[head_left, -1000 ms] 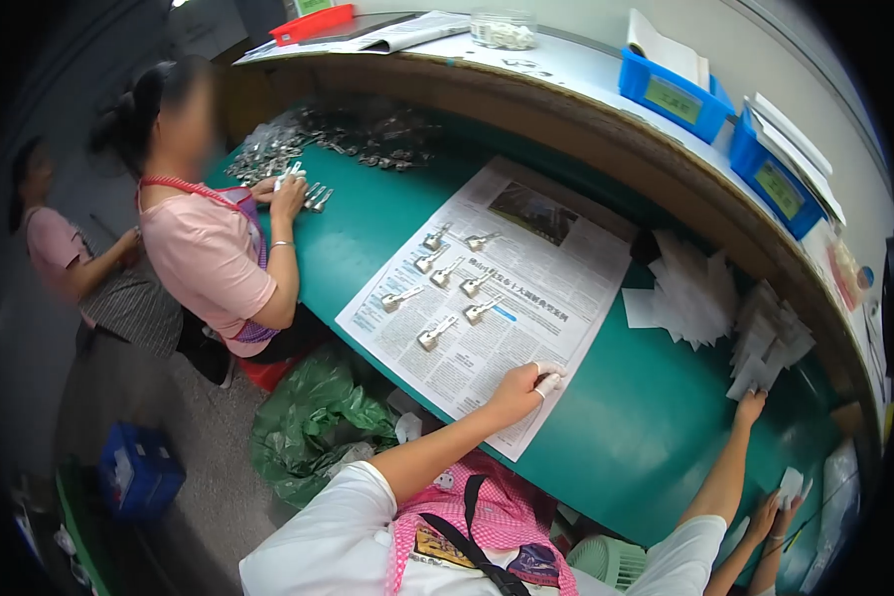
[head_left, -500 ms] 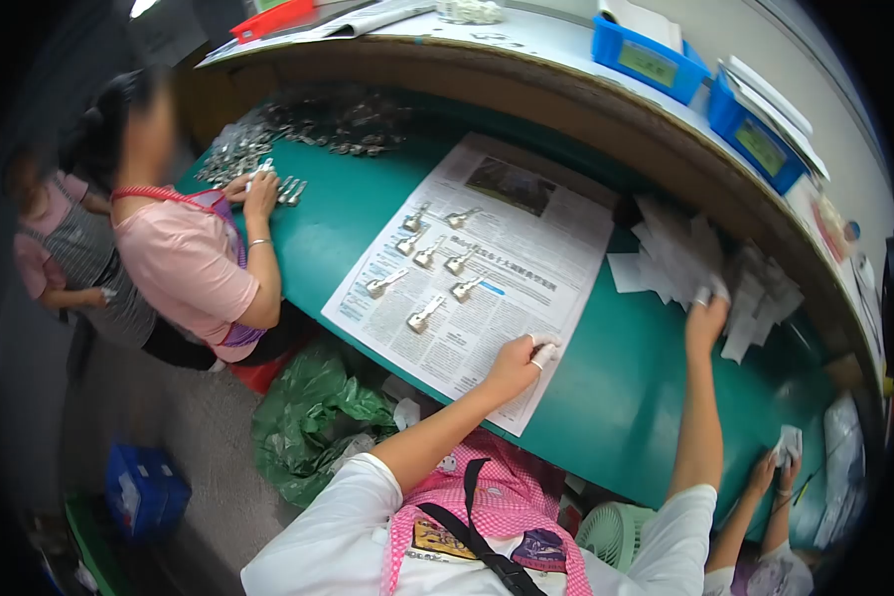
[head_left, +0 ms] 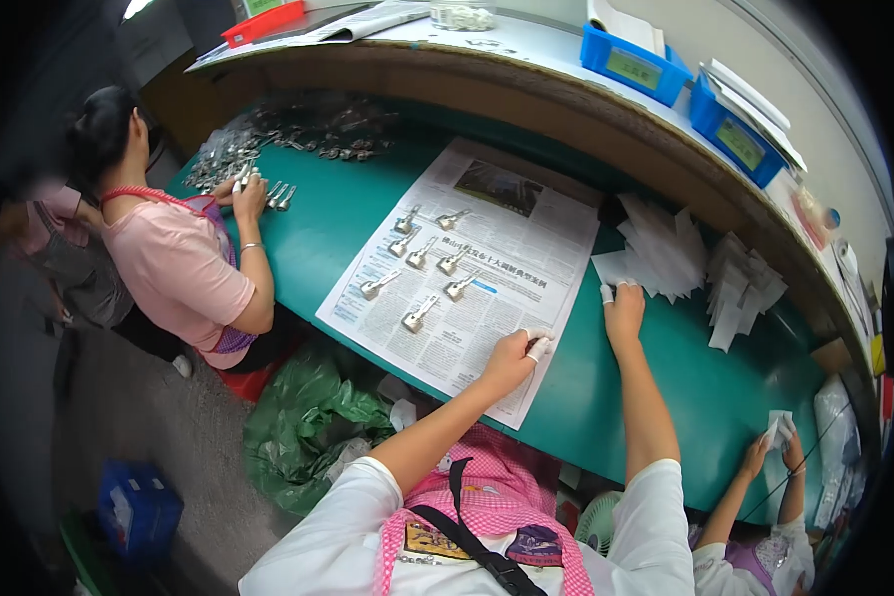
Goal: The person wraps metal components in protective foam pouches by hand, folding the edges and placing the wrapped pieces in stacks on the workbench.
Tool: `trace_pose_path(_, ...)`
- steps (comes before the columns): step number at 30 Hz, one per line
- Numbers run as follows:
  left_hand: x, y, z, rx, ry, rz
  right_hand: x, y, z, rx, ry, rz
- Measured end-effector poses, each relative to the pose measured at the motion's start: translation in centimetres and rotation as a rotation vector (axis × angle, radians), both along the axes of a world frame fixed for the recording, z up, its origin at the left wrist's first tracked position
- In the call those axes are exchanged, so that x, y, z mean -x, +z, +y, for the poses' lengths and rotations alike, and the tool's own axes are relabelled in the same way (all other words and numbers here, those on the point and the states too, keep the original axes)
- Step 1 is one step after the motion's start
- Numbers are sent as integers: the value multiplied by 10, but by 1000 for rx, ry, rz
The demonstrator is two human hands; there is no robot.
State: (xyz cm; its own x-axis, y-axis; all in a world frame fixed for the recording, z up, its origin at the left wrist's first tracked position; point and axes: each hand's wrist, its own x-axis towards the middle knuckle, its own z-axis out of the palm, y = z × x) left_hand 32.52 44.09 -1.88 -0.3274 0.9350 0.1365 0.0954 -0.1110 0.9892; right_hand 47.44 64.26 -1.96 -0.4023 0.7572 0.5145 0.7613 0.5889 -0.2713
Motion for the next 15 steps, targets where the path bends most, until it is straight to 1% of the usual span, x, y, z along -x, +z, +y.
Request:
trace_pose_path(3,3,2,-3,4,15,25,-1,3,-6,6,-35,-10)
trace_pose_path(6,1,-3,0,-4,4,31,-3,2,-11,35,-34,100)
trace_pose_path(10,0,-3,1,-1,53,1,5,1,-27,79,-11,442)
trace_pose_path(11,2,-10,3,-7,44,32,12,2,-36,88,-25,509)
trace_pose_path(13,3,-13,4,-4,26,-121,29,8,-59,156,-46,603)
trace_pose_path(14,3,-14,4,-1,17,-196,36,5,-68,127,0,597)
trace_pose_path(15,4,-7,3,-53,-7,-314,45,5,-82,135,24,616)
